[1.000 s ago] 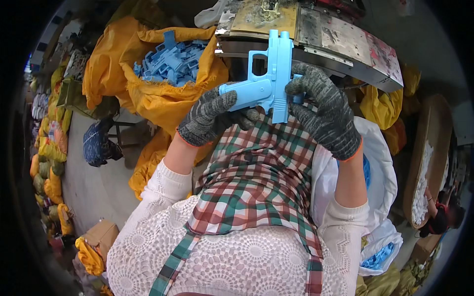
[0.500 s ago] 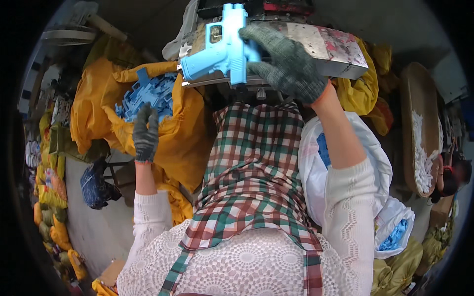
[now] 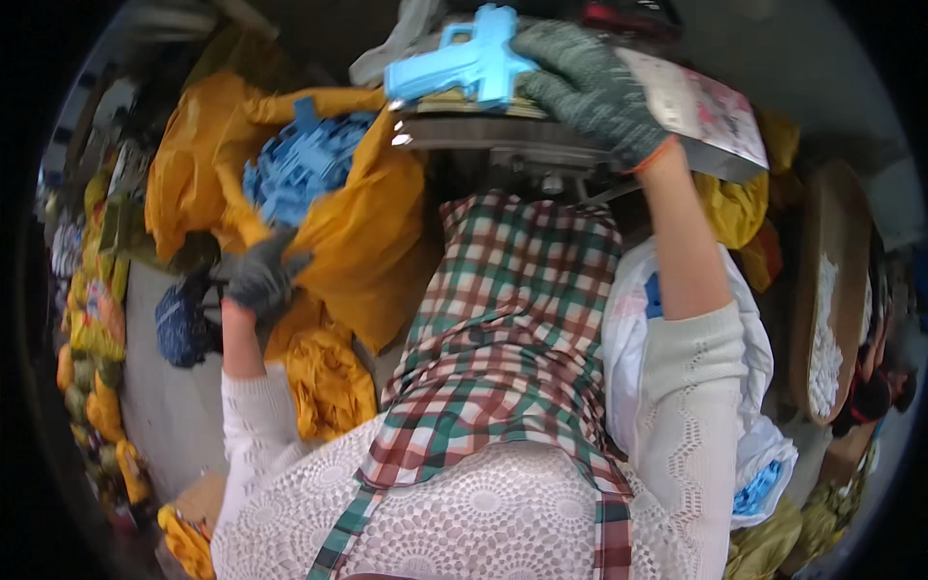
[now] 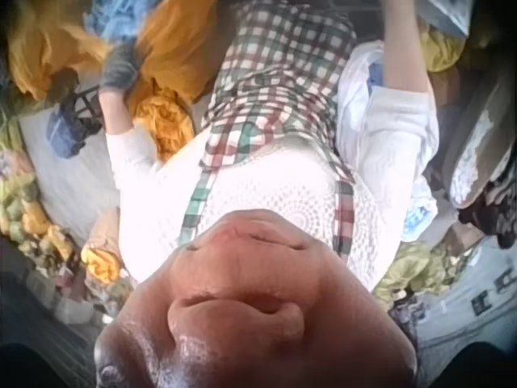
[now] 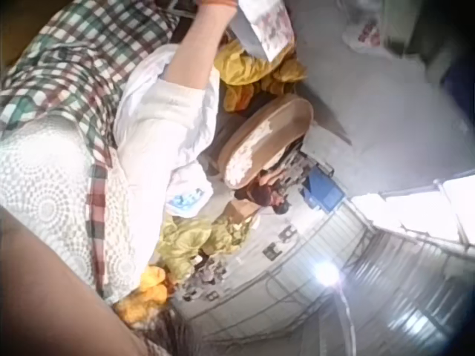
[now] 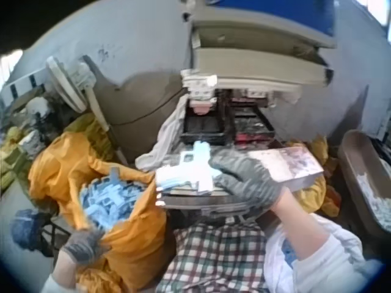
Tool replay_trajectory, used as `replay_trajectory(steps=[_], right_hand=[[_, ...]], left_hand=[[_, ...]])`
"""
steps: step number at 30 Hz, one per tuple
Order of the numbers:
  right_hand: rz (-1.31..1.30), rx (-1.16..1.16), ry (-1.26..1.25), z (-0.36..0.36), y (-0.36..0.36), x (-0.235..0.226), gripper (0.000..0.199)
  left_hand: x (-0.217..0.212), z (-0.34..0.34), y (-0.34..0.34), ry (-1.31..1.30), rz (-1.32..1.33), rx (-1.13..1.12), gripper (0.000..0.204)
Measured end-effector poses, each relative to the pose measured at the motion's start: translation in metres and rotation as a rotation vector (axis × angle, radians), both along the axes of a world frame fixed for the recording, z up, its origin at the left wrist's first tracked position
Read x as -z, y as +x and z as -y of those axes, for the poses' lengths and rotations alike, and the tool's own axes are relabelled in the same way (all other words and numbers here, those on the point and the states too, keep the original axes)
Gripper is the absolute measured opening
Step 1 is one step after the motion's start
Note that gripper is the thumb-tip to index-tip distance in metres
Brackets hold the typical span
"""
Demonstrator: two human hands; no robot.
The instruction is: Assembling plastic toy guns at a workbench in a manufacturing facility.
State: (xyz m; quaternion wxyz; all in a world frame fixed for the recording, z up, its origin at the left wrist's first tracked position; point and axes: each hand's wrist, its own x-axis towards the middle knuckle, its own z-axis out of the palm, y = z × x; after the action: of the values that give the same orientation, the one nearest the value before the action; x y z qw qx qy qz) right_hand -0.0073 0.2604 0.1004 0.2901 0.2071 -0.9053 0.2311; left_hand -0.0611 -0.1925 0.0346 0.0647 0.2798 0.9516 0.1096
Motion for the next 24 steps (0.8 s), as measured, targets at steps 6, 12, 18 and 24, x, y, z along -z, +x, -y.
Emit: replay_trajectory(steps=[6, 12, 18, 24], right_hand=[[-0.392, 0.136, 0.204, -0.044, -0.003, 0.016, 0.025], [0.041, 0.192, -0.592, 0.011, 0.007, 0.005, 0.022], [-0.112, 0.023, -0.507, 0.007, 0.008, 0.005, 0.021], [-0.02, 0.08, -0.723, -0.004, 0.011, 0.018, 0.025]], left_hand=[[0.002, -0.018, -0.118, 0.525, -0.2, -0.251, 0.044], [0.115, 0.039, -0.237, 0.272, 0.13, -0.908, 0.079], [0.13, -0.006, -0.222, -0.177, 0.337, -0.551, 0.095], [0.115, -0.031, -0.174, -0.616, 0.378, 0.144, 0.063]])
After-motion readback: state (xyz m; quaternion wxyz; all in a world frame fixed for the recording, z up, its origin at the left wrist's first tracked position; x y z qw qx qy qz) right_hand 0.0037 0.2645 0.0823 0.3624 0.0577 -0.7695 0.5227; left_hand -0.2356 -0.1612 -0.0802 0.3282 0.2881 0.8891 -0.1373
